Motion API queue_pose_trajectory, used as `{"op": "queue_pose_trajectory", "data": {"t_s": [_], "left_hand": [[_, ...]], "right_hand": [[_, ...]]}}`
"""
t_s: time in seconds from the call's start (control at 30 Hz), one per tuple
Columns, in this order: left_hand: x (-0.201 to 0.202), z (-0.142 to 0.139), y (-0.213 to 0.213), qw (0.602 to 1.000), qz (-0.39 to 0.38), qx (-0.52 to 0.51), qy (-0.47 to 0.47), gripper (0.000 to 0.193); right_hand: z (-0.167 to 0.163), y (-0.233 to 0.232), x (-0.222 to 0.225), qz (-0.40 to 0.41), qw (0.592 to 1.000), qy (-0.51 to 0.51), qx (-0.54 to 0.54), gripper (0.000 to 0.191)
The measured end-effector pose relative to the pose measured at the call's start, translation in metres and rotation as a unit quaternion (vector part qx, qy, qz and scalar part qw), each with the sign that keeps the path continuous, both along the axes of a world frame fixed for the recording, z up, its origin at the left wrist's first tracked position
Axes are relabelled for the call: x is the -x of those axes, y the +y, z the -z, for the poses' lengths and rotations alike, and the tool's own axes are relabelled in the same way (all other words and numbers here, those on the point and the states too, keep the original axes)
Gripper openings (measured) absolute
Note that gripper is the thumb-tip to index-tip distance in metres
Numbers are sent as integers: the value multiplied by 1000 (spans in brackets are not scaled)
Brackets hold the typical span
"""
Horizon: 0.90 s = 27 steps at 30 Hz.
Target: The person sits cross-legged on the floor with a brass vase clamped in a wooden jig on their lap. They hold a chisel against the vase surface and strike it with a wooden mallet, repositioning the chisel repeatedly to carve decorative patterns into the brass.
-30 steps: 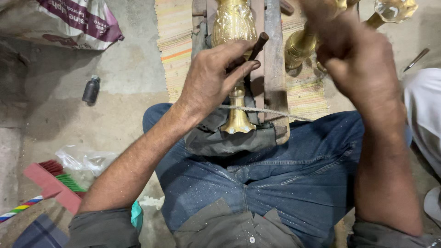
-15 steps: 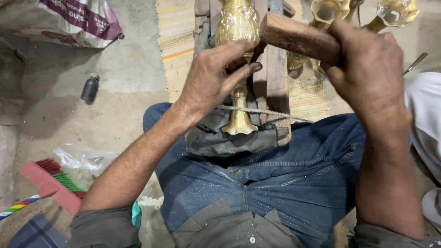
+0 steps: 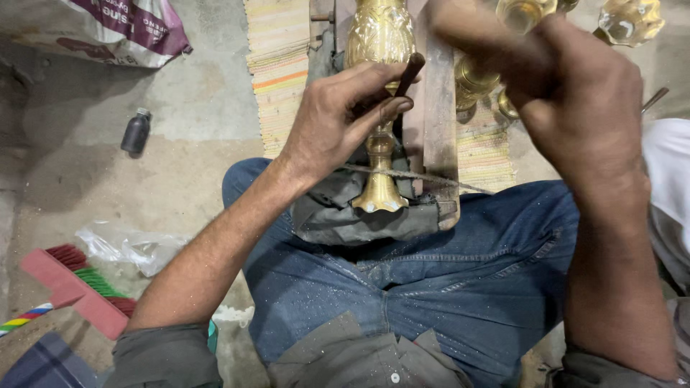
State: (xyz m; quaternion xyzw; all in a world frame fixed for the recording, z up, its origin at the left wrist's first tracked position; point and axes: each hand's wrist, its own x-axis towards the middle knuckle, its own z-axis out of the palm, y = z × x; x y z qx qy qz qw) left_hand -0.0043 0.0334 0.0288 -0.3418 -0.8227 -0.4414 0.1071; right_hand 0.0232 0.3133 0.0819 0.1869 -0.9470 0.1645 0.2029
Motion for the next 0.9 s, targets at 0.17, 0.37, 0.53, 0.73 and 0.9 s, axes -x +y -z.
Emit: {"op": "queue_pose_trajectory", "data": {"t_s": [0.17, 0.37, 0.53, 0.73, 0.9], "left_hand": [[2, 9, -3, 1000, 7, -16, 18, 36], [4, 12, -7, 998, 18, -56, -30, 32], [3, 12, -10, 997, 38, -60, -22, 34], [5, 20, -13, 994, 37, -101, -34, 39], [6, 34, -14, 991, 35, -127, -32, 39]], "right_hand": [[-7, -4, 1, 13, 994, 51, -100, 30], [-13, -8, 3, 3, 977, 83, -197, 36], [-8, -4, 2, 1, 997, -18, -74, 27], [8, 13, 17, -66, 991, -94, 73, 20], [11, 10, 13, -72, 993, -60, 74, 19]]}}
